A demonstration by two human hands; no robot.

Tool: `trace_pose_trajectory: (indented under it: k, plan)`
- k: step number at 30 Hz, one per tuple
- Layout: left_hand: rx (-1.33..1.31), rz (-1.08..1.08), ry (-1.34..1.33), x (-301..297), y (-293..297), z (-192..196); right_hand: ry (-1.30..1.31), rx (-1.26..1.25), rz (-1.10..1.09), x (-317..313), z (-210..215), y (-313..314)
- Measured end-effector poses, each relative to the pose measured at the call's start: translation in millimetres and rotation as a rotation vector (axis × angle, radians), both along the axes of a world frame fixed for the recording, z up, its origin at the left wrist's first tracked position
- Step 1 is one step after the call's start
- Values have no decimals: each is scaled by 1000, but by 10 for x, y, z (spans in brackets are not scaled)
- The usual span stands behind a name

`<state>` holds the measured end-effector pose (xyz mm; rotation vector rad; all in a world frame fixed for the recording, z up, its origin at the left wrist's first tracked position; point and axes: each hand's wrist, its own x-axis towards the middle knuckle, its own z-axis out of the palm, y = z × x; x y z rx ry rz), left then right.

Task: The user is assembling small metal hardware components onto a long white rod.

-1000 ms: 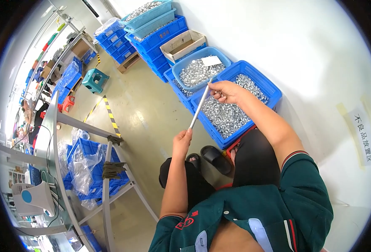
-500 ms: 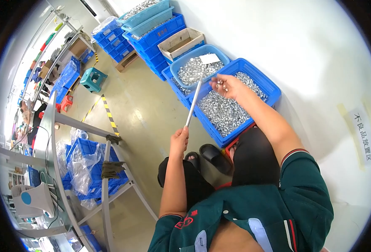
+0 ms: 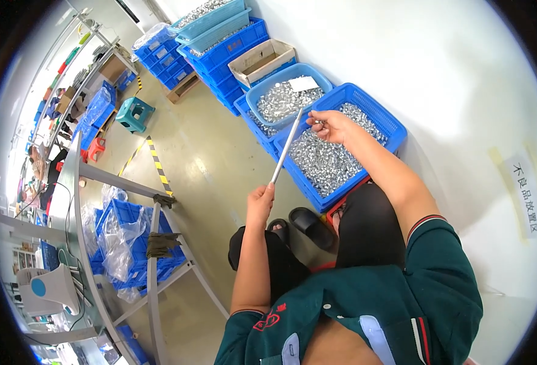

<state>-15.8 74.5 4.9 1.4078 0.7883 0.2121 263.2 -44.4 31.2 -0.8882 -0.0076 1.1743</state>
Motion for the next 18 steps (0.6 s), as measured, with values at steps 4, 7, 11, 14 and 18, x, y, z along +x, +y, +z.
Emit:
trace_pose_trajectory:
  k: [4,7,11,14,18]
  plan:
    - [87,-41,-34,9,-5,-46,-53,-20,-19,-16,53,-30]
    - [96,-44,-48,-5,1,-61,-15,56,16,-27,89,-9]
    - [129,-50,-36,-9,4,-90,-29,32,-69,-96,141,34]
    - [147,-51,-41,-8,-6,-84,-3,67,-45,-94,179,7]
    - [147,-75,-66,-10,0,-77,-53,91,52,-57,188,-27]
